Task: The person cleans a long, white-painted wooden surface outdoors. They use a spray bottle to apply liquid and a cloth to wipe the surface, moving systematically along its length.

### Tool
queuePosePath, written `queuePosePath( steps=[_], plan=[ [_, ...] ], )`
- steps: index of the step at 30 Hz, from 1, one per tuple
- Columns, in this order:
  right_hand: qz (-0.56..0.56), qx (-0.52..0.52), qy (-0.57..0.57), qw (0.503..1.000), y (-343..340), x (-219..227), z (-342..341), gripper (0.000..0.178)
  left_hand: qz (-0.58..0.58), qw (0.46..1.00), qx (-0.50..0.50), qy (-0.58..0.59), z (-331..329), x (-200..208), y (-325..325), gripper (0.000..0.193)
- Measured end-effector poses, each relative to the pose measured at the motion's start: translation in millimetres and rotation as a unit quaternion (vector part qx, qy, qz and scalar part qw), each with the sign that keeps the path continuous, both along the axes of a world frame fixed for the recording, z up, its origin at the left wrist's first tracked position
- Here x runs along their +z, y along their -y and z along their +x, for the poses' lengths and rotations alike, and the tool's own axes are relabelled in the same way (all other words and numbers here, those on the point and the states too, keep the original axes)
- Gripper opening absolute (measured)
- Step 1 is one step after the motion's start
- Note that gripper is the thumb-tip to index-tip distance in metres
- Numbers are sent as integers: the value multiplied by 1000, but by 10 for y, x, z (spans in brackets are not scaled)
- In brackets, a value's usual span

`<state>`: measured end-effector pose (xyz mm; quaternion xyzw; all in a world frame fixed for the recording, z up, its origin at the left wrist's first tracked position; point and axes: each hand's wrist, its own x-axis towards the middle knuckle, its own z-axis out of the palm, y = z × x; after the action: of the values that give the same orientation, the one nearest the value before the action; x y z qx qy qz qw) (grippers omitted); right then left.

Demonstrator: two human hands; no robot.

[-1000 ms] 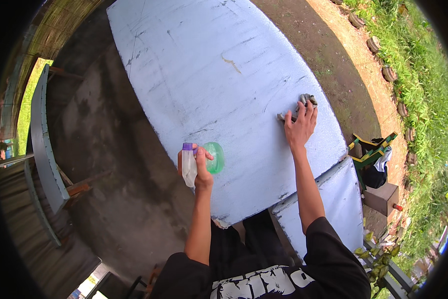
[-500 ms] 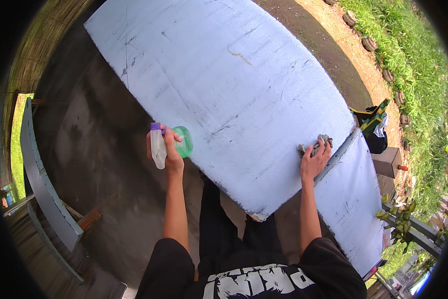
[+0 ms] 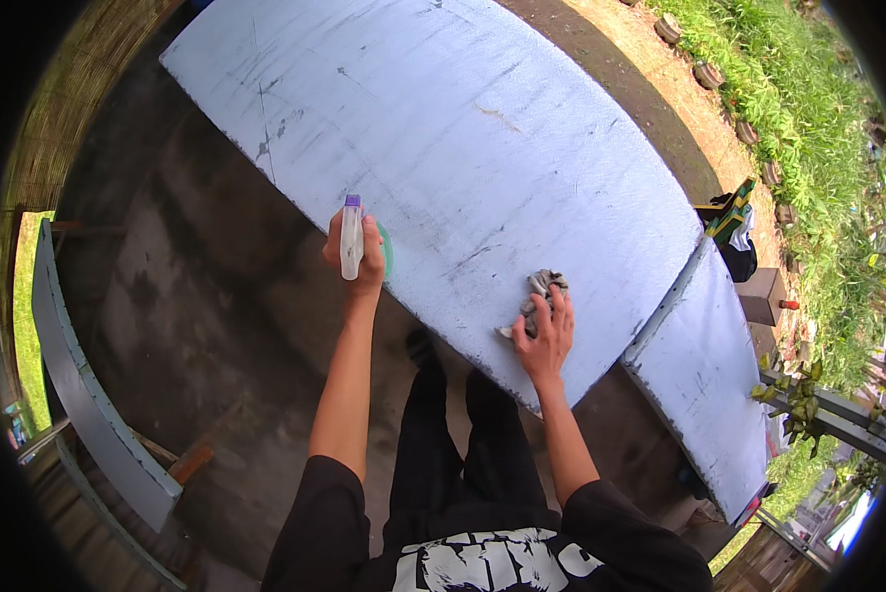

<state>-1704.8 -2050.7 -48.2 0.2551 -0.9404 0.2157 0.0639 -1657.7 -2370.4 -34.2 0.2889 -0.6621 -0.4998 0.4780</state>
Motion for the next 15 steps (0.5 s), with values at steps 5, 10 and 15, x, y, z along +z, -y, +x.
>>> queuePosePath(
  steps=[5,10,15],
  plan=[
    [14,-199,-28,980,-198,-135,-871,45,-48,998,3,36,-50,-105,-79,25],
    [0,-162,-67,985,830,-194,-1039,47,-65,997,10,39,-84,-18,-60,26],
    [-35,97,18,995,1187,-60,70,39,-49,998,3,37,-63,-141,-11,26]
  ],
)
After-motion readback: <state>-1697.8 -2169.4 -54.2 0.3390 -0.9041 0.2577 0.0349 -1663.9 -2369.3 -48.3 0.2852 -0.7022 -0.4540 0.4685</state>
